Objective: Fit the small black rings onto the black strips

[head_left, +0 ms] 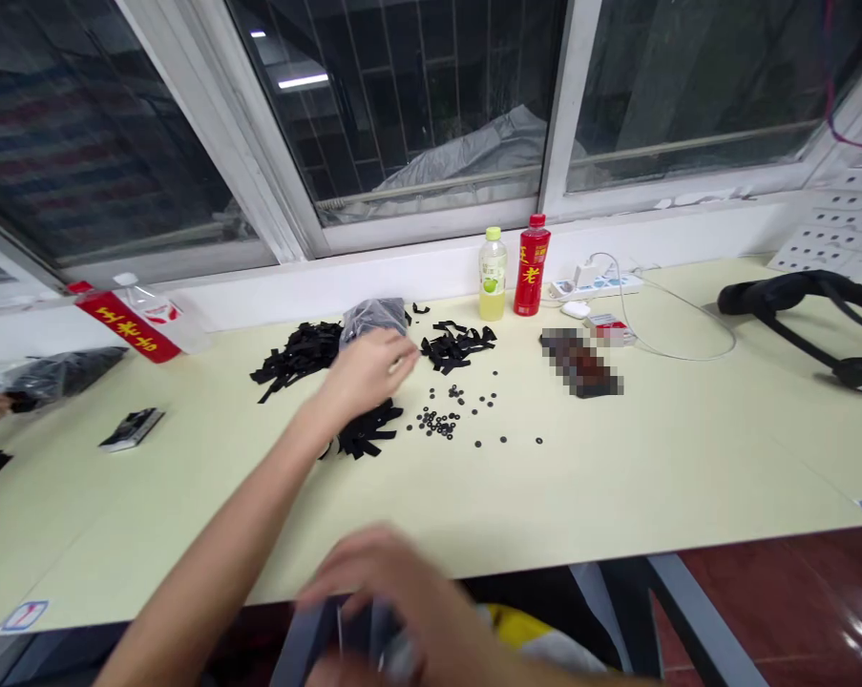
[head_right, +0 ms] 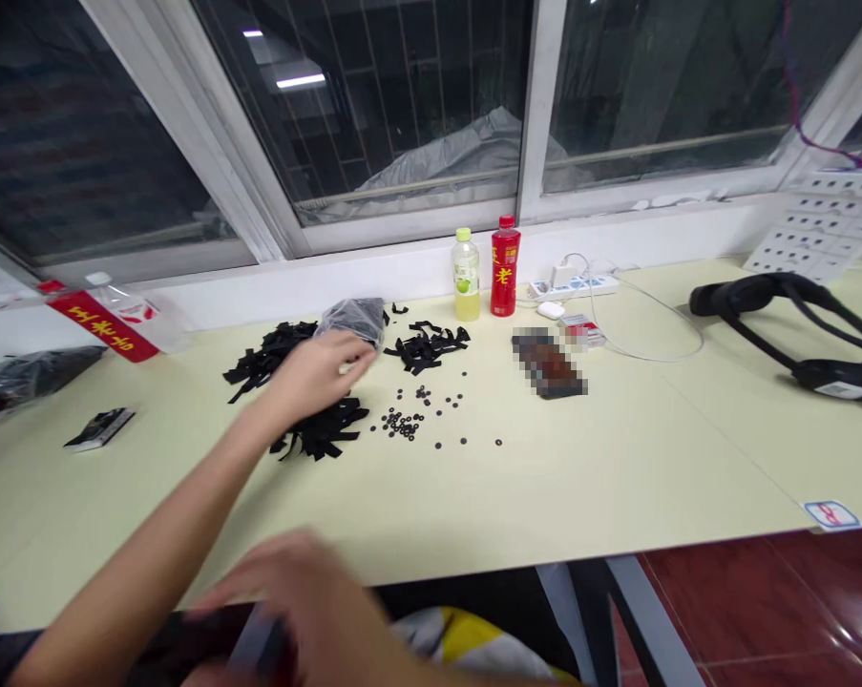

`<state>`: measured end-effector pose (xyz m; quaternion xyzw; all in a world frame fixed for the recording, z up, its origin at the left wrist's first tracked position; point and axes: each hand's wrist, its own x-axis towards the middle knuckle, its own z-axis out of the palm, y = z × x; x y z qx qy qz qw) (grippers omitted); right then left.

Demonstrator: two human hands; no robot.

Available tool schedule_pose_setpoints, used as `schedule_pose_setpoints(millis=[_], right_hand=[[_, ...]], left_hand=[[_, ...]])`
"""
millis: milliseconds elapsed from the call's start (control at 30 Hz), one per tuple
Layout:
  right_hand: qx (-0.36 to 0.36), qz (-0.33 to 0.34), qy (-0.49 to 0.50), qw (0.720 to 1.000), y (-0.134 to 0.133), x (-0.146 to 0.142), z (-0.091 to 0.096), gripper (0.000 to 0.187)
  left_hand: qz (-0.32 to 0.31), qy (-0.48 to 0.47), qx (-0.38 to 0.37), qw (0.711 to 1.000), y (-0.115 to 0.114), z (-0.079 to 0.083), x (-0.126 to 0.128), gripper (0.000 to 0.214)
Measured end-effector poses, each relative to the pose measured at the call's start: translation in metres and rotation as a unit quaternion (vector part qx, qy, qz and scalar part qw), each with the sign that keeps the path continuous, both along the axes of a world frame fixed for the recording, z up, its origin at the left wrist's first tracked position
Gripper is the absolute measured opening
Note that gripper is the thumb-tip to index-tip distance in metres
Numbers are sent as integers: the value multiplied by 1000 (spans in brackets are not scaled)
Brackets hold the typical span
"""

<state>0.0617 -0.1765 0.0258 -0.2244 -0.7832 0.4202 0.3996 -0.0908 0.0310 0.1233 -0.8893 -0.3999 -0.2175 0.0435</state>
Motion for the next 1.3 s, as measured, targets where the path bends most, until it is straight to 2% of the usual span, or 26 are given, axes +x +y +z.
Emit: schedule_pose_setpoints(millis=[100,167,233,300,400,500,600,700,833,933,1000,1133,1300], right_hand=[[-70,-100,-5,992,39,75,17,24],[-84,-200,-64,974,69,127,29,26],[-77,-271,-160,946,96,164,33,26],[-90,-284,-242,924,118,184,29,18],[-108,-253,-256,926,132,188,13,15],[-121,-243,-227,935,132,181,0,21],[-147,-252,-205,934,132,177,-3,31],[-159,-248,-194,936,136,173,-3,36],[-152,-264,-138,942,135,172,-11,44],[-162,-296,-103,936,125,176,-21,55],[-172,-313,-94,929,119,180,-25,63],[-190,-335,-86,919,112,184,-23,69],[-197,-341,-77,916,108,181,-29,72]], left_hand=[[5,-10,-113,993,-15,-60,9,22],[-3,-17,-145,989,-16,-86,15,20],[1,-24,-153,988,-10,-97,22,20],[16,-32,-153,988,-1,-99,31,22],[6,-43,-182,982,6,-97,45,25],[-28,-55,-234,970,-1,-103,54,21],[-8,-101,-241,965,-9,-115,52,21],[20,-124,-229,965,-4,-122,44,22],[53,-94,-192,975,17,-117,39,21],[62,-59,-183,979,30,-111,44,24],[65,-39,-184,980,34,-110,49,25],[66,-22,-189,979,37,-112,57,12],[69,-25,-225,972,39,-105,64,19]])
